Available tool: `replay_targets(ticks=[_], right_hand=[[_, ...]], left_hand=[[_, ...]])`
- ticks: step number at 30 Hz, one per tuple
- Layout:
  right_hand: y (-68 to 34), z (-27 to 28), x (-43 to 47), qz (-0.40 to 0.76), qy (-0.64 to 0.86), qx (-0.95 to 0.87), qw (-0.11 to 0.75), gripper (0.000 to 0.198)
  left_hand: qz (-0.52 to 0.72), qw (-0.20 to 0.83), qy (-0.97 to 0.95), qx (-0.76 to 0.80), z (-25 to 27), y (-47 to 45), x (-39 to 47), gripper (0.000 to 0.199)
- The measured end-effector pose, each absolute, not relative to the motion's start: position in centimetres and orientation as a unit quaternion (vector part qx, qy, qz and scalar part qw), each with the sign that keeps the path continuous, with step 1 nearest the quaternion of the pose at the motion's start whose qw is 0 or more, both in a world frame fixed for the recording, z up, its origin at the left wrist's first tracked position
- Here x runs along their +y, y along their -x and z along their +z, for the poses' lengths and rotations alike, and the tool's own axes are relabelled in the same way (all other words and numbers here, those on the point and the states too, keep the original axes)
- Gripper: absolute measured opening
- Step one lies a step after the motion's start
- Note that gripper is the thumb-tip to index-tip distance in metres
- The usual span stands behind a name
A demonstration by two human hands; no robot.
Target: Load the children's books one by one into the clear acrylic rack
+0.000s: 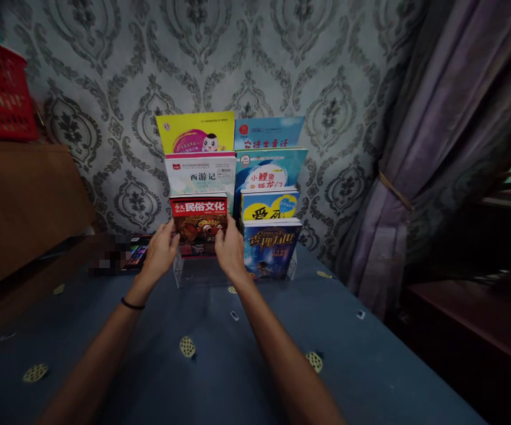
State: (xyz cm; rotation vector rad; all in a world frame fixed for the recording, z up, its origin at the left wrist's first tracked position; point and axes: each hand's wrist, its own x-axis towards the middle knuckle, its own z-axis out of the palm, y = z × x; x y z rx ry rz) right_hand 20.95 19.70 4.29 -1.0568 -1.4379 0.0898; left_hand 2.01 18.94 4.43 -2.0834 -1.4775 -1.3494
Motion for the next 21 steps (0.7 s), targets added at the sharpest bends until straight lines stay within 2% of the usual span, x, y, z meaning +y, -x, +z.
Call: replay_targets(ticks=[13, 21], right_hand=[[-20.97, 4.13, 19.56, 0.016, 0.480, -0.635, 0.606, 0.056], [-21.21, 3.98, 19.81, 0.035, 0.462, -0.628, 0.625, 0.053]], left_hand=[[-0.465, 0.108, 0.718, -0.507, 4.40, -2.27, 18.95, 0.049], [-0.451, 0.128, 0.715, -0.519, 4.41, -1.93, 19.31, 0.048]])
